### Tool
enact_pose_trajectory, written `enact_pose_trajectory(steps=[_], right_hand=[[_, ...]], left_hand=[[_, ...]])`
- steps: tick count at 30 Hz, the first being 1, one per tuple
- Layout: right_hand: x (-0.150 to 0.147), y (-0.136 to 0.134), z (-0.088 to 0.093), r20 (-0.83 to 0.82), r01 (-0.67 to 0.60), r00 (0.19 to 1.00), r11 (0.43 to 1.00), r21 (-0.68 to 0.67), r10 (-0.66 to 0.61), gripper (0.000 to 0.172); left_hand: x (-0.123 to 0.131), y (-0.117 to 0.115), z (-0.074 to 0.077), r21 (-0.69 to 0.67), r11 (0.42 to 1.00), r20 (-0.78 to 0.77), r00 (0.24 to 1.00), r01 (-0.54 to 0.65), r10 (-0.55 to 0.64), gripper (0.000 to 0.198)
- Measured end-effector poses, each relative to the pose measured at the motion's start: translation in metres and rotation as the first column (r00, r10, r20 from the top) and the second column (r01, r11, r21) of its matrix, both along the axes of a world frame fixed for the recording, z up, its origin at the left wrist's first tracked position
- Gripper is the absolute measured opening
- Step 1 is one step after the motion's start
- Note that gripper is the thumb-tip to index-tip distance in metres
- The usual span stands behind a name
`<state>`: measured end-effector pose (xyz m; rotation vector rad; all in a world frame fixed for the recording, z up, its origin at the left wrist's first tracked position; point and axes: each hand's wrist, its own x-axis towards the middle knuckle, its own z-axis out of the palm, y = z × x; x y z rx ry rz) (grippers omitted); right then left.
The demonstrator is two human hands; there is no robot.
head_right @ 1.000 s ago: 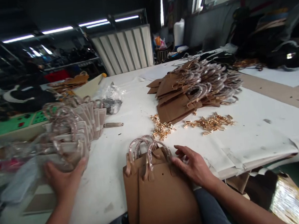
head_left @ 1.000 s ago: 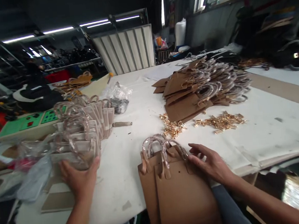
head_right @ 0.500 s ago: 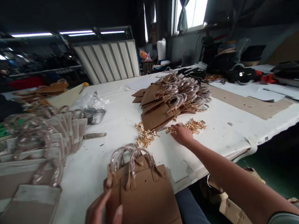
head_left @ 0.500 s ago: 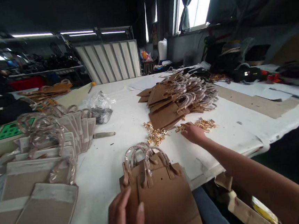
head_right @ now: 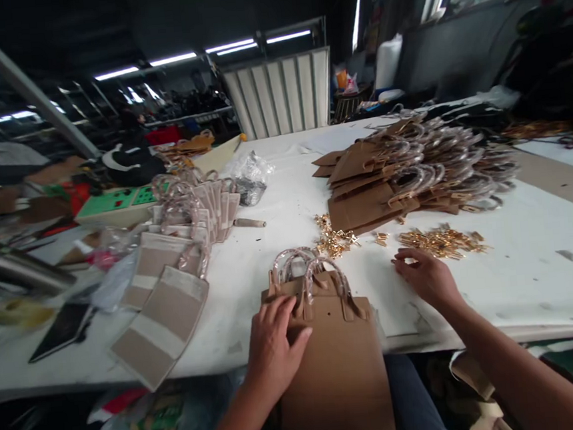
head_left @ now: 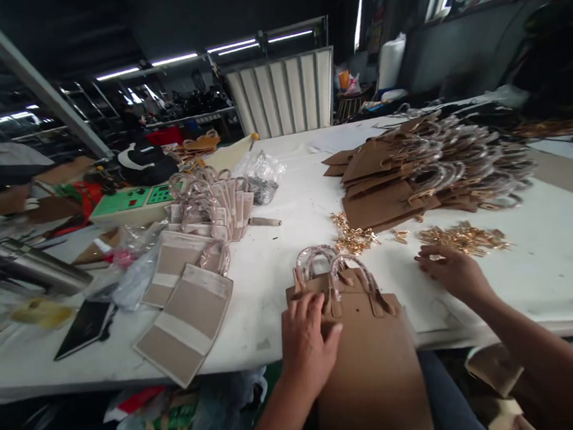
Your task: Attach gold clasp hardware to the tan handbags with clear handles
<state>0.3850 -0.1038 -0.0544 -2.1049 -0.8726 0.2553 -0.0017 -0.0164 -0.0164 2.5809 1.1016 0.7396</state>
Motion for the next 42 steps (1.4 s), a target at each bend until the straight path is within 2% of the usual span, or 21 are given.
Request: enact_pose_trajectory(steps=[2,5,8,10,12,14,17,19,21,23,26,32,36,39,40,41,42], right_hand=[[-0.009,-0.004,0.008,-0.106,0.043,0.993,0.999,0.009,-0.042,0.048],[-0.033,-0.007,0.027,-0.115,0.046,0.993,0.994,0.094,-0.035,0.041],[-0.067,-0.006,0.045,-0.151,-0.052,0.984,0.968,0.247,0.091,0.040],[-0.093,-0.005,0.054,-0.278,-0.095,0.942,0.946,0.311,0.187,0.042],[-0.117,-0.004,0.059,-0.462,-0.129,0.838,0.929,0.347,0.289,0.045],[-0.138,-0.003,0.060,-0.616,-0.161,0.683,0.904,0.395,0.391,0.047],[-0.164,-0.004,0.056,-0.722,-0.158,0.468,0.852,0.499,0.510,0.047],[-0.177,-0.005,0.051,-0.741,-0.152,0.389,0.832,0.534,0.547,0.043],[-0.187,-0.007,0.048,-0.754,-0.163,0.350,0.829,0.534,0.555,0.041],[-0.194,-0.007,0.046,-0.767,-0.160,0.333,0.835,0.527,0.548,0.041],[-0.201,-0.005,0.044,-0.777,-0.125,0.325,0.839,0.530,0.539,0.039],[-0.203,-0.003,0.042,-0.737,-0.181,0.365,0.820,0.543,0.569,0.032],[-0.202,-0.005,0.038,-0.733,-0.202,0.395,0.830,0.519,0.554,0.032],[-0.202,-0.006,0.038,-0.726,-0.249,0.445,0.851,0.463,0.525,0.039],[-0.202,-0.007,0.039,-0.722,-0.265,0.467,0.860,0.436,0.510,0.041],[-0.202,-0.007,0.040,-0.718,-0.277,0.489,0.869,0.411,0.495,0.044],[-0.203,-0.007,0.040,-0.711,-0.283,0.512,0.876,0.389,0.482,0.045]], left_hand=[[0.004,0.005,-0.002,-0.010,1.000,0.001,1.000,0.000,0.000,0.053],[0.008,0.011,-0.005,-0.021,1.000,0.019,1.000,-0.006,0.007,0.059],[0.009,0.013,-0.004,-0.030,0.999,0.029,0.999,-0.012,0.013,0.061],[0.010,0.013,-0.001,-0.048,0.999,0.036,0.999,0.006,-0.004,0.050],[0.011,0.013,0.003,-0.073,0.997,0.044,0.999,0.027,-0.024,0.033],[0.012,0.013,0.005,-0.104,0.994,0.052,0.999,0.020,-0.015,0.017],[0.011,0.014,0.007,-0.177,0.984,0.113,0.993,0.009,0.012,0.014],[0.009,0.012,0.008,-0.238,0.970,0.226,0.974,0.048,0.007,0.016],[0.007,0.009,0.009,-0.304,0.948,0.344,0.939,0.100,0.011,0.016],[0.005,0.003,0.008,-0.402,0.909,0.402,0.913,0.113,0.064,0.018],[0.005,-0.006,0.005,-0.552,0.830,0.393,0.901,0.072,0.183,0.026],[0.014,-0.015,0.000,-0.587,0.810,0.386,0.881,0.003,0.276,0.036],[0.016,-0.020,0.007,-0.657,0.751,0.476,0.809,0.066,0.345,0.033],[0.011,-0.024,0.012,-0.699,0.714,0.491,0.760,0.050,0.427,0.047],[0.008,-0.026,0.013,-0.728,0.685,0.484,0.735,0.037,0.475,0.053],[0.004,-0.027,0.013,-0.774,0.632,0.470,0.702,0.036,0.535,0.056],[-0.001,-0.028,0.013,-0.831,0.553,0.444,0.663,0.054,0.603,0.058]])
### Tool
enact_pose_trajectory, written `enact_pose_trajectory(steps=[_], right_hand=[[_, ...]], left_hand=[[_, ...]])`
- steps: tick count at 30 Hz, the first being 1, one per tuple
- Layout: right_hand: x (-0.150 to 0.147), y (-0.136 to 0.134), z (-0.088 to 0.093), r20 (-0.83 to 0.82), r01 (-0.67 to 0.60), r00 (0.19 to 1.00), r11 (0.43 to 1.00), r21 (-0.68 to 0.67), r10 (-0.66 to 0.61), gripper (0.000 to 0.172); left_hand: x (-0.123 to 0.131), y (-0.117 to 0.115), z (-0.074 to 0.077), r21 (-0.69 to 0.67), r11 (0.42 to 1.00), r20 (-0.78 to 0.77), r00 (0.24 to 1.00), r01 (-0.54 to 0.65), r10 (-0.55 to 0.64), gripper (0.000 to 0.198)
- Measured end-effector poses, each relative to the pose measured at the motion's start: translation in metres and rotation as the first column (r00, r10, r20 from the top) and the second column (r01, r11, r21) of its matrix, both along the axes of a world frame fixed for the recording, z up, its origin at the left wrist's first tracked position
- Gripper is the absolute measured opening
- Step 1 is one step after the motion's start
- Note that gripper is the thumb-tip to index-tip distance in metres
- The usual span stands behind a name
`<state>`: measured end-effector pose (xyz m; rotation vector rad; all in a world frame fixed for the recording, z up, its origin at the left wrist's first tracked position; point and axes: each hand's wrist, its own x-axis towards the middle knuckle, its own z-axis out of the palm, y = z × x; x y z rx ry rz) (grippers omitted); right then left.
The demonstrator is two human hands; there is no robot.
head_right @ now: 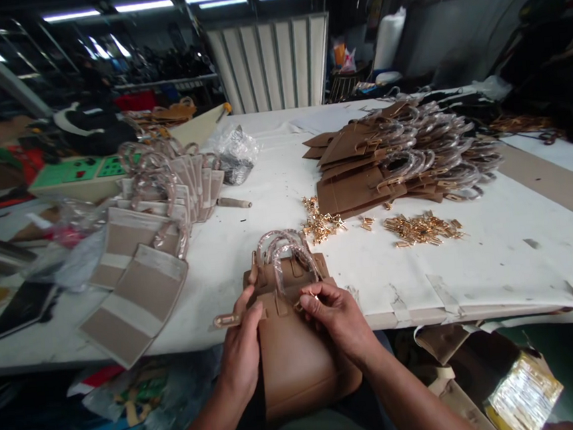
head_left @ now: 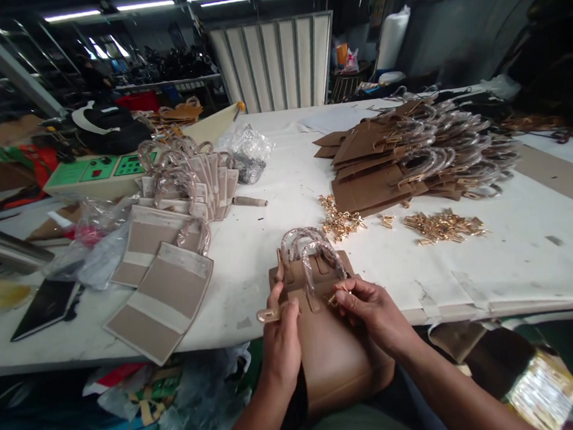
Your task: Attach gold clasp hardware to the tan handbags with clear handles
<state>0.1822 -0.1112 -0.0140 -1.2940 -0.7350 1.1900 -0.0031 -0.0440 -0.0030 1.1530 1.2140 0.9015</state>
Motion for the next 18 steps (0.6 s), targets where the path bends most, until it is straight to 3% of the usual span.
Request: enact_pose_trajectory(steps=[2,4,6,9,13,18], right_hand=[[-0.002,-0.001,0.001,0.047,0.005,0.999,1.000,-0.013,-0.004,0.047],[-0.004,-0.001,0.002,0.072,-0.007,0.997,1.000,-0.006,0.008,0.047],[-0.006,0.000,0.003,0.099,-0.024,0.995,1.000,0.006,0.023,0.044],[-0.007,0.002,0.007,0.245,-0.042,0.969,0.998,0.036,0.032,0.036],[-0.003,0.004,0.011,0.514,-0.094,0.858,0.987,0.133,0.013,0.026],[-0.007,0.002,0.013,0.479,-0.075,0.876,0.996,0.040,0.047,0.030]], left_hand=[[-0.011,-0.002,0.002,-0.209,0.978,0.100,0.995,0.026,-0.006,0.058],[-0.020,-0.003,0.005,-0.312,0.940,0.171,0.982,0.135,-0.085,0.052],[-0.025,-0.002,0.008,-0.301,0.928,0.197,0.966,0.220,-0.166,0.044],[-0.024,0.001,0.011,-0.254,0.943,0.204,0.965,0.217,-0.167,0.047],[-0.017,0.003,0.007,-0.207,0.955,0.222,0.961,0.213,-0.166,0.059],[-0.017,0.001,0.002,-0.167,0.964,0.233,0.958,0.205,-0.164,0.061]])
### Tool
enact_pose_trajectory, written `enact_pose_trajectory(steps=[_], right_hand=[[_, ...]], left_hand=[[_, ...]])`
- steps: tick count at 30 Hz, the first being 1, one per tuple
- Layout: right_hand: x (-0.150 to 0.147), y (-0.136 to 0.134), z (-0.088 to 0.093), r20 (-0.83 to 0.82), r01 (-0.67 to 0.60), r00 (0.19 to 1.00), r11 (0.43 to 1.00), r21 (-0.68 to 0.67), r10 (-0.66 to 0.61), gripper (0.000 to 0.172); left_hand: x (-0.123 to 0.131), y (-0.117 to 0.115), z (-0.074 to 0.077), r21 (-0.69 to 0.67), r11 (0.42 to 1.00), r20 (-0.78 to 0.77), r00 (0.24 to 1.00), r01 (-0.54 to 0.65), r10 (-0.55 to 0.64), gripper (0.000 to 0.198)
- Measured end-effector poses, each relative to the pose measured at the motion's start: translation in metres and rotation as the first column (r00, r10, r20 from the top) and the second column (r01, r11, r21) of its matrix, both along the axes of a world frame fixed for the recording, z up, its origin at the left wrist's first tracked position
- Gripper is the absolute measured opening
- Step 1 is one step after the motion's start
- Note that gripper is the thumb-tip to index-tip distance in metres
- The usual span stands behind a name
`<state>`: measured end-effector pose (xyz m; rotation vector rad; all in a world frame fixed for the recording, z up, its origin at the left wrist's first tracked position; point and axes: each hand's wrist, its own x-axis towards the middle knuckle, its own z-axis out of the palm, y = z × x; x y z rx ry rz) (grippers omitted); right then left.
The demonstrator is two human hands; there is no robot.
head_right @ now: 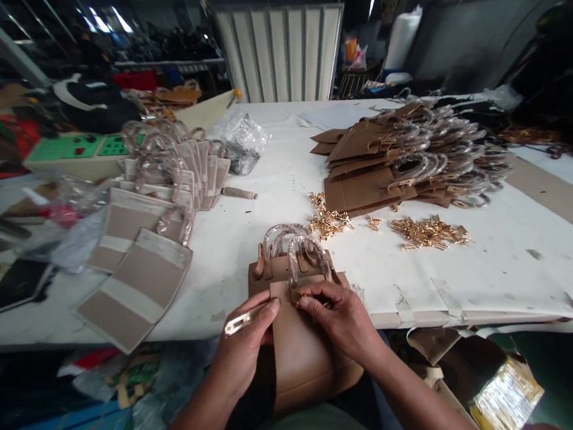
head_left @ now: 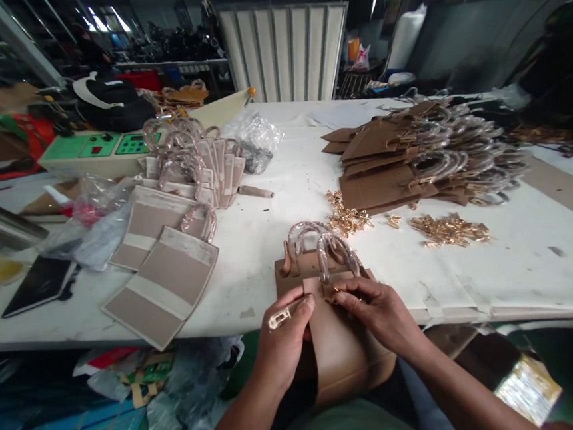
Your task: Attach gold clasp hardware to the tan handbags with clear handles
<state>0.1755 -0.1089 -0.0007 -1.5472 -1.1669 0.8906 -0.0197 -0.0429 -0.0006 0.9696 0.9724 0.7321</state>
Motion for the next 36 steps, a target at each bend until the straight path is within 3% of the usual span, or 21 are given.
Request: enact_pose_trajectory(steps=[3,8,18,27,32,36], right_hand=[[-0.008,-0.002,0.007,0.106,0.027,0.994,0.999,0.024,-0.029,0.026],[-0.018,-0.002,0.022,0.349,-0.018,0.936,0.979,0.202,-0.055,0.015],[-0.029,-0.005,0.029,0.523,-0.134,0.852,0.954,0.268,-0.027,0.018],[-0.033,-0.006,0.025,0.486,-0.055,0.870,0.961,0.270,-0.087,0.018],[-0.035,-0.010,0.019,0.356,0.103,0.921,0.980,0.173,-0.160,0.021],[-0.031,-0.010,0.025,0.309,0.056,0.947,0.990,0.127,-0.093,0.017]], left_hand=[[-0.001,-0.002,0.001,0.078,0.997,-0.046,0.999,-0.006,0.009,0.057],[-0.001,-0.003,0.003,0.210,0.977,-0.045,0.999,0.024,-0.015,0.046],[-0.002,-0.005,0.016,0.242,0.967,-0.030,0.997,0.081,-0.076,0.037],[0.000,-0.010,0.024,0.293,0.950,-0.036,0.994,0.105,-0.099,0.036],[0.002,-0.013,0.026,0.301,0.948,-0.054,0.995,0.100,-0.087,0.034],[0.004,-0.013,0.026,0.294,0.952,-0.042,0.997,0.079,-0.070,0.029]])
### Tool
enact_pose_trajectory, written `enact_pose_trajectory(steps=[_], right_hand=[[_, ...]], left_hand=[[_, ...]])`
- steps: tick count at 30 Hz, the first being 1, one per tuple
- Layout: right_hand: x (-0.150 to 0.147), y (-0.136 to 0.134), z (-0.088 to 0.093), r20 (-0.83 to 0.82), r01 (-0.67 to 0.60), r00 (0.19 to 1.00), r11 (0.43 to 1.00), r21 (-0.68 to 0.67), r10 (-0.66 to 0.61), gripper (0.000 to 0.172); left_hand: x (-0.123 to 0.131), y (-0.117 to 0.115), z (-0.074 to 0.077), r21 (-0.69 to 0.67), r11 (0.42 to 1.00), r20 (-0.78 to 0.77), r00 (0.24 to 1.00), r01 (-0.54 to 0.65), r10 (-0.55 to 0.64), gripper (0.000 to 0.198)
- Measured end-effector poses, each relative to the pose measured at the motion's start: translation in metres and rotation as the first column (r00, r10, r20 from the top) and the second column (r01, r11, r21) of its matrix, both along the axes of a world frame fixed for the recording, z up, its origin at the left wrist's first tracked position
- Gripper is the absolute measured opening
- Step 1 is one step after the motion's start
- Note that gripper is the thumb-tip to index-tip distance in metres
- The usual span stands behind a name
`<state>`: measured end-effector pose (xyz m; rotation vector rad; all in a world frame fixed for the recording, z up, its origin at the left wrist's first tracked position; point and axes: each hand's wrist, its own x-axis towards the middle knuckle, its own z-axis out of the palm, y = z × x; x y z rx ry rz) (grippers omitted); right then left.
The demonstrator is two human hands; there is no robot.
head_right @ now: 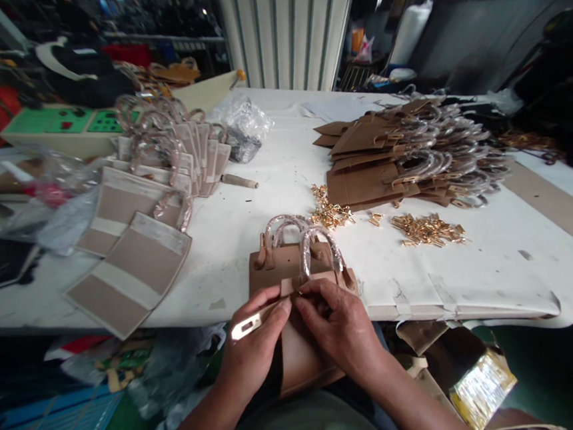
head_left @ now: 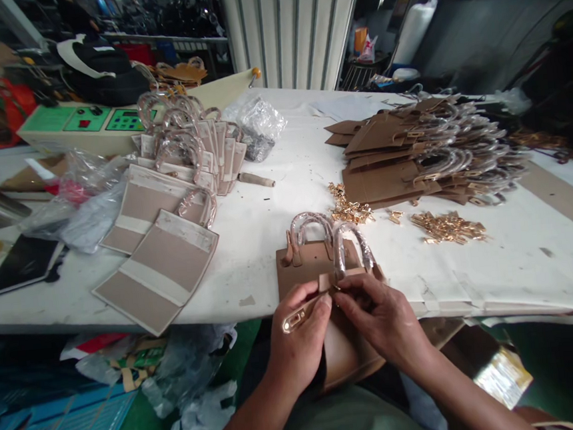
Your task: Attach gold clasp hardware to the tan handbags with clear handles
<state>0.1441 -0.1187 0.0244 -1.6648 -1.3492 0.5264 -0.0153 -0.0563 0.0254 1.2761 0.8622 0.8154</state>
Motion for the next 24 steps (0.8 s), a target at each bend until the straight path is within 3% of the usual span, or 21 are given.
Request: enact_pose_trajectory(steps=[6,14,19,24], right_hand=[[0.002,0.003,0.011,0.040,-0.125,0.991,0.985,-0.121,0.131,0.013],[0.006,-0.005,-0.008,-0.076,-0.144,0.988,0.967,-0.209,0.131,0.019],[0.002,-0.003,-0.013,-0.146,-0.114,0.985,0.980,-0.163,0.091,0.020],[-0.003,0.005,-0.020,-0.301,0.011,0.953,0.997,-0.072,-0.033,0.025]], left_hand=[[0.010,0.000,0.003,0.035,0.992,-0.079,0.989,-0.125,0.127,0.019],[0.018,-0.008,-0.018,0.219,0.961,-0.119,0.973,-0.169,0.199,0.020],[0.016,-0.008,-0.020,0.355,0.921,-0.131,0.966,-0.162,0.221,0.017],[0.011,-0.004,-0.011,0.306,0.944,-0.134,0.976,-0.122,0.170,0.020]])
